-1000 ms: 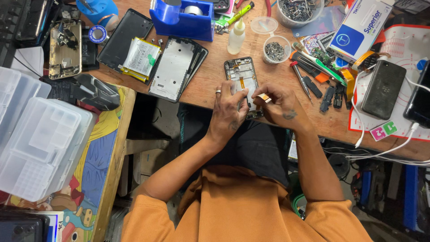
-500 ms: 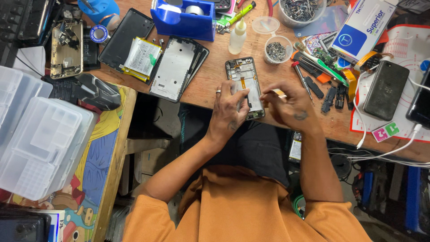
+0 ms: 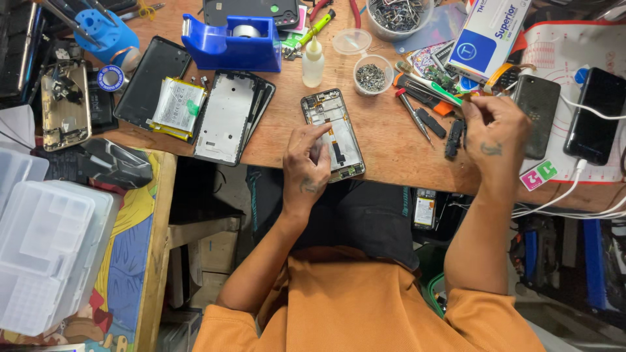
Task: The person uses a screwdriver to remove screws from a smartphone's internal frame, then detaches and removes the battery. The person continues to use the screwdriver to loosen components inside the phone.
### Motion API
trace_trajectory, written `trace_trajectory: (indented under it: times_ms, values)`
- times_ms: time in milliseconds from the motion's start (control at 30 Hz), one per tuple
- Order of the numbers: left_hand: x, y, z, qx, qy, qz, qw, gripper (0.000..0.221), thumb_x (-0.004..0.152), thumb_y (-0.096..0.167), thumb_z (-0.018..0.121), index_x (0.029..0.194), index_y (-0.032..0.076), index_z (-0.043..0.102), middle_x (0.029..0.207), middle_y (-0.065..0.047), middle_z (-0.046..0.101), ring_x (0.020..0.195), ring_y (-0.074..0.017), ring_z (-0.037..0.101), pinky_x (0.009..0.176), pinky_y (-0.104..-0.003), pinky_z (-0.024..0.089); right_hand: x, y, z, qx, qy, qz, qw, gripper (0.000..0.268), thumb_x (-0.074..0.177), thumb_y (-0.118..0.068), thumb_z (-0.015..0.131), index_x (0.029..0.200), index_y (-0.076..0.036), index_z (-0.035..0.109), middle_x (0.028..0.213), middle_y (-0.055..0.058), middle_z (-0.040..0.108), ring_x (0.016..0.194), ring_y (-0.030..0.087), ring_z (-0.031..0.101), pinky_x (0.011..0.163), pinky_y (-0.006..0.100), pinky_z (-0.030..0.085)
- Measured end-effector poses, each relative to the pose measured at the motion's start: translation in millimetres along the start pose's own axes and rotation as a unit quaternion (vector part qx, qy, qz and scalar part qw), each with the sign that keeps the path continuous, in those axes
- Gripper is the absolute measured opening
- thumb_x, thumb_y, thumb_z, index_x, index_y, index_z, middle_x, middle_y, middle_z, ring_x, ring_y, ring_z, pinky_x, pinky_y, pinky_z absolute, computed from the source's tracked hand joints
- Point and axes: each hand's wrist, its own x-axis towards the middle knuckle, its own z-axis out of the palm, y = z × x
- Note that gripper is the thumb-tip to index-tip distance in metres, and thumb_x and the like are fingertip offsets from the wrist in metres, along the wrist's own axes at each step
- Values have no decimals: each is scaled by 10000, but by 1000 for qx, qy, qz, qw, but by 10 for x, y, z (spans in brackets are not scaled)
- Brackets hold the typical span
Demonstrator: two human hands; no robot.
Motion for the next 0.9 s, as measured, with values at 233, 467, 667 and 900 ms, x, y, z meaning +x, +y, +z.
trace_trajectory:
  times_ms: [233, 467, 667, 900]
  values:
    - [-17, -34, -48, -20, 21, 45, 999, 220, 879, -10, 688, 1090, 32, 736, 1141, -114, 691, 985, -232, 730, 814, -314, 598, -46, -147, 171, -58, -10, -58, 997, 256, 940, -79, 819, 1172, 7, 755, 1041, 181, 688, 831, 258, 677, 764, 389, 540]
    - [-9, -50, -43, -21, 19, 31, 999, 113, 873, 38, 737, 984, 19, 745, 1113, -114, 691, 891, -219, 736, 747, -311, 588, -400, -732, 248, 49, -165, -55, 984, 101, 945, -81, 779, 1025, -26, 748, 986, 101, 731, 816, 227, 695, 696, 339, 556]
    - [-46, -89, -68, -43, 12, 34, 998, 131, 903, 23, 708, 1033, 28, 721, 1125, -109, 679, 845, -204, 726, 716, -304, 594, -564, -1032, 362, 82, -276, -109, 952, 144, 867, -53, 769, 1003, -21, 737, 910, 151, 682, 814, 255, 693, 652, 352, 577]
    - [-60, -148, -68, -46, 17, 74, 996, 196, 905, -3, 706, 1098, 28, 704, 1156, -105, 669, 917, -188, 728, 757, -293, 613, -618, -1019, 447, 102, -237, -219, 941, 192, 844, -44, 793, 1016, -42, 708, 948, 125, 706, 896, 291, 692, 763, 393, 545]
